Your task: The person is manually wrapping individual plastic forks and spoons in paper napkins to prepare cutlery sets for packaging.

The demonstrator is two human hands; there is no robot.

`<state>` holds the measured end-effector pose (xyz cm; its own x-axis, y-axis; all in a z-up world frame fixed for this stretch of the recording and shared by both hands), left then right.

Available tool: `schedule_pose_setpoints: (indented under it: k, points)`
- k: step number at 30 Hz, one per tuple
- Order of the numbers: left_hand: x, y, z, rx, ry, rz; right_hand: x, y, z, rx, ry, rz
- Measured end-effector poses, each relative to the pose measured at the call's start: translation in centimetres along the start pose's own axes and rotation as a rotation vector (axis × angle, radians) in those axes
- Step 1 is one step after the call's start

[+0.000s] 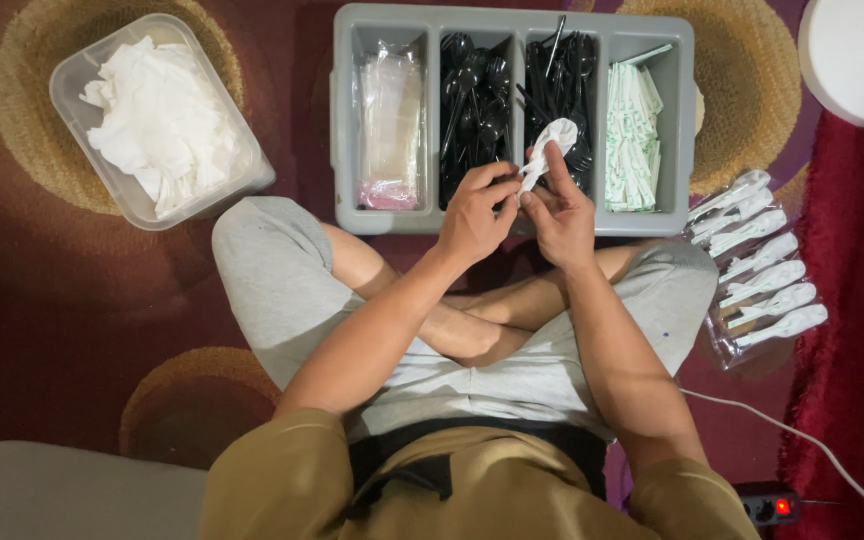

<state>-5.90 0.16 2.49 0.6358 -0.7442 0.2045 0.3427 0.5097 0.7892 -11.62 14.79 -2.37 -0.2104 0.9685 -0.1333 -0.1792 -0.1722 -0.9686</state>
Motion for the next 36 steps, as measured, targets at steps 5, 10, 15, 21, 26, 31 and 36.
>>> schedule_pose_setpoints:
  k: [5,10,15,21,26,31,36]
  points:
    - [-0.7,-0.9,-0.7,0.099,-0.077,-0.011,-1.0,-2.2,0.1,0.082,0.006,-0.046]
    - [-1.6,-2.0,-1.2,0.216,-0.147,-0.102,0.3,-0.6,0.1,0.103,0.012,-0.031]
    - [-2.0,-2.8,-1.4,0.299,-0.241,-0.106,2.0,2.7,0.1,0.071,0.057,-0.059]
    - [-2.1,-4.0,-1.4,0.263,-0.281,0.003,-0.2,-2.6,0.5,0.030,0.100,-0.072]
    - [-0.7,-4.6,0.4,0.328,-0.274,0.088,1.4,-1.5,1.0,-0.026,0.146,-0.025]
    - [1.0,-4.3,1.8,0.387,-0.206,0.145,1.8,-1.7,1.0,-0.058,0.178,-0.003]
    - [3.2,-3.5,3.6,0.312,-0.202,0.232,2.3,0.3,1.0,-0.090,0.188,0.040]
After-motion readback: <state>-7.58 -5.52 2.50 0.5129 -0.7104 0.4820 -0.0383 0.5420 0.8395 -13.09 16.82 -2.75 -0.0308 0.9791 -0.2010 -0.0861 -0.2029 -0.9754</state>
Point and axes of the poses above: each hand's wrist, its own z-axis towards the middle knuckle, its own x-axis out of the back of the hand, y = z × x, the point moved 7 cm from there along z, towards the middle knuckle, and after that the axes turned 15 degrees about y, right-handed, at the moved point
